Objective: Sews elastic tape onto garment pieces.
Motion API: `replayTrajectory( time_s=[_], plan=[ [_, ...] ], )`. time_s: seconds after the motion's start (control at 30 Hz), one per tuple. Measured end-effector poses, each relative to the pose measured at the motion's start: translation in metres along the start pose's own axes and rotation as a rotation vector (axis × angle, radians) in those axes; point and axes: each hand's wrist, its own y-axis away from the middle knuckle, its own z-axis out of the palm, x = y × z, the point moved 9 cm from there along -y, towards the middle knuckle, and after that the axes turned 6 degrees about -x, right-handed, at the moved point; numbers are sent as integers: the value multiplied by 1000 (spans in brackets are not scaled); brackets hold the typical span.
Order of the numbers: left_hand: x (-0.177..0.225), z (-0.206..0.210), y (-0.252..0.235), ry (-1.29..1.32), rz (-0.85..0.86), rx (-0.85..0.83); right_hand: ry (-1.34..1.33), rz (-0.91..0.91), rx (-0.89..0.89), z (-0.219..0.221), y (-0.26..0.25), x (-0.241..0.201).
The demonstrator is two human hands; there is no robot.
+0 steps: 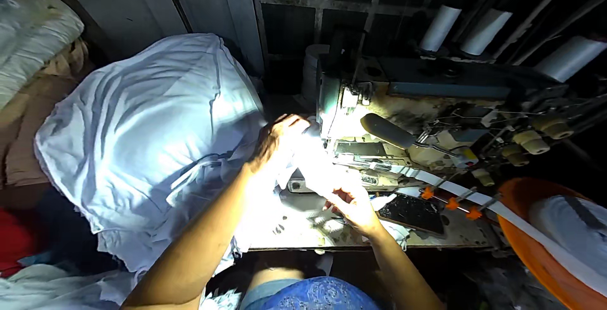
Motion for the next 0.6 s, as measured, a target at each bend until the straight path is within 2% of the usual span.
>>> replayTrajectory(
  time_s=[0.1, 0.17, 0.3, 0.5, 0.53, 0.57, 0.6],
  plan=[
    [42, -14, 21, 34, 10, -138, -51, 54, -70, 5, 4, 2],
    [52, 0, 48, 12, 75, -212, -54, 54, -97, 7, 8, 6],
    [62, 20, 63, 41, 30, -477, -73, 40, -86, 5, 8, 5],
    [79, 16, 53, -70, 137, -451, -101, 13, -60, 0, -10, 0],
    [78, 14, 54, -9, 120, -507, -89, 11, -51, -1, -12, -1],
    [72, 10, 54, 109, 37, -586, -70, 8, -44, -3, -15, -2],
    [62, 1, 55, 246, -81, -593, -44, 8, -42, -3, -18, -4]
  ],
)
